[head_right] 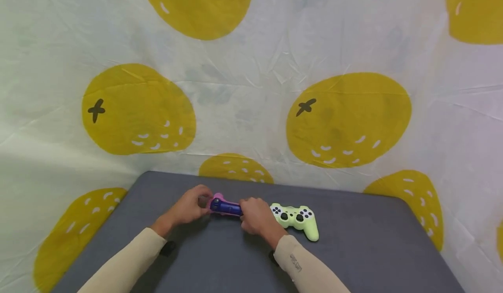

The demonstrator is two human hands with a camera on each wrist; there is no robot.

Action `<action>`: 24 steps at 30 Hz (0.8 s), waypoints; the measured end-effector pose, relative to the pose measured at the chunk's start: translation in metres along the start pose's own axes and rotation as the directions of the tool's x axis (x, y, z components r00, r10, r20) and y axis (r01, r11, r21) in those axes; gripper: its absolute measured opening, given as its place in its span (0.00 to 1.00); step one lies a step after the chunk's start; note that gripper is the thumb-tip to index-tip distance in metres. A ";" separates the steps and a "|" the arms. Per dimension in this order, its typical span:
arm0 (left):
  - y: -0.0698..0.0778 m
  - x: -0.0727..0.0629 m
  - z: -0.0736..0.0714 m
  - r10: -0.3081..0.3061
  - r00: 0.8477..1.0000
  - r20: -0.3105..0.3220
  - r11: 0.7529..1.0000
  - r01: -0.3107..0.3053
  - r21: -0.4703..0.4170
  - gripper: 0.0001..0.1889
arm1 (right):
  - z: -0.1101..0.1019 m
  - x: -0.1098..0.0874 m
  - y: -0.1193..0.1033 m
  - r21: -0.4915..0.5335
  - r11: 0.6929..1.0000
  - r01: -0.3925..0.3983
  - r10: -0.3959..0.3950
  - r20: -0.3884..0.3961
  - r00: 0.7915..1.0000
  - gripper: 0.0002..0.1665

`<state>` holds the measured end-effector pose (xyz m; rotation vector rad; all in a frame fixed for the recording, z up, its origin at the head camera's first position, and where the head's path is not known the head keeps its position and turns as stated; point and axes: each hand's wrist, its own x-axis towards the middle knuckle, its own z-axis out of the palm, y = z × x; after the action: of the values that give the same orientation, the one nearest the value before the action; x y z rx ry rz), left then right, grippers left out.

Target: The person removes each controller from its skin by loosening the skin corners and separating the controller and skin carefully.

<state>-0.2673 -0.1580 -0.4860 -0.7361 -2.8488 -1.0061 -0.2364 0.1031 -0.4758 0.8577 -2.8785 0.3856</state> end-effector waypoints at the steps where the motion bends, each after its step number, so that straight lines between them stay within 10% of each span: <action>1: 0.003 0.001 0.002 0.028 1.000 0.015 1.000 -0.028 0.002 0.19 | 0.000 -0.001 0.001 0.018 1.000 -0.005 0.005 -0.013 1.000 0.12; 9: 0.010 0.007 0.021 0.054 0.999 -0.009 0.999 -0.054 -0.006 0.18 | 0.004 -0.009 0.011 0.146 0.989 -0.033 0.048 -0.101 0.994 0.21; 24: 0.023 0.010 0.010 0.023 0.997 -0.070 0.999 -0.026 -0.042 0.14 | -0.015 -0.007 0.008 0.230 0.965 -0.125 0.157 -0.126 0.980 0.23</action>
<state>-0.2647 -0.1316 -0.4788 -0.7231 -2.7611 -1.0709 -0.2344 0.1172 -0.4639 0.6245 -2.8058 0.7626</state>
